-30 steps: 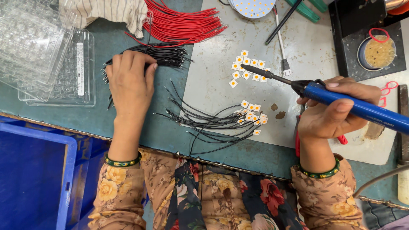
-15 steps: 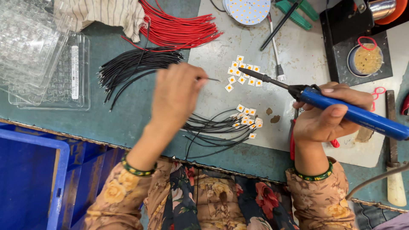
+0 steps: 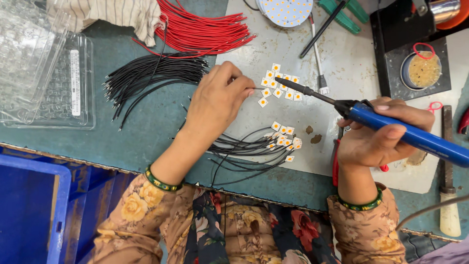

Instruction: The person uses a soldering iron to attach small square LED modules to the ends of black wires. They repeatedly pick up a wire, position an LED, and apply solder to join them, then place the completed unit on the work surface.

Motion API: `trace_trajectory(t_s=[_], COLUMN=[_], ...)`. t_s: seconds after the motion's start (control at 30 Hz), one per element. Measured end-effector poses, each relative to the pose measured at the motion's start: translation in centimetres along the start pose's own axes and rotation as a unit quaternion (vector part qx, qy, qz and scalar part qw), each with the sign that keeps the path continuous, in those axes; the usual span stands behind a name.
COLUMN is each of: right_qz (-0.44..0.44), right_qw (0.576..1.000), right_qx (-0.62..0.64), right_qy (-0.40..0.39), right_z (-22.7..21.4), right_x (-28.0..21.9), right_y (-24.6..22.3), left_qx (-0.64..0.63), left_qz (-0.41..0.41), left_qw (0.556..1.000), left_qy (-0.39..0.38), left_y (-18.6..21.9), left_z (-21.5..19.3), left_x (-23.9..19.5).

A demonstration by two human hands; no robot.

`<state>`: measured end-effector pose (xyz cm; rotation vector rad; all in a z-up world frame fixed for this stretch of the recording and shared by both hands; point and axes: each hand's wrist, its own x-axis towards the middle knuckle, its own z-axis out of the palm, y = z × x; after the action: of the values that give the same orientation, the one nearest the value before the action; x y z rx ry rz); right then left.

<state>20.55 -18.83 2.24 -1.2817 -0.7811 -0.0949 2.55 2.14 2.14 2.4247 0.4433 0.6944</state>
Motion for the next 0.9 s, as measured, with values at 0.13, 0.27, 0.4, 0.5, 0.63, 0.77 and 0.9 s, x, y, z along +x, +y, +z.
trace_trajectory(t_s=[0.13,0.27,0.4,0.5,0.63,0.77,0.9], right_qz=[-0.024,-0.096,-0.132,-0.155,-0.152,-0.159,-0.139], right_qw=[1.0,0.994,0.991,0.987,0.985,0.981,0.981], right_qx=[-0.005,-0.01,-0.013,-0.035,-0.066,-0.087,-0.107], right_qy=[0.013,0.049,0.016,-0.025,-0.047,-0.065,-0.084], right_z=[-0.3,-0.7,-1.0,-0.9,-0.3,0.5,0.7], right_x=[-0.1,0.1,-0.2,-0.3,-0.7,-1.1,-1.2], right_y=[0.6,2.3,2.5,1.9,1.2,0.6,-0.1], left_qx=[-0.018,-0.046,-0.064,-0.044,-0.03,-0.03,-0.043], left_qz=[0.01,0.011,0.015,0.018,0.019,0.017,0.009], left_qw=[0.999,0.997,0.995,0.995,0.995,0.995,0.994], left_qy=[-0.025,-0.057,-0.079,-0.084,-0.09,-0.089,-0.099], left_y=[-0.6,-0.9,-1.1,-1.0,-0.9,-0.9,-1.1], left_z=[0.1,-0.3,-0.8,-0.9,-1.1,-1.1,-1.2], left_x=[0.7,0.4,0.0,0.0,0.1,0.0,-0.1])
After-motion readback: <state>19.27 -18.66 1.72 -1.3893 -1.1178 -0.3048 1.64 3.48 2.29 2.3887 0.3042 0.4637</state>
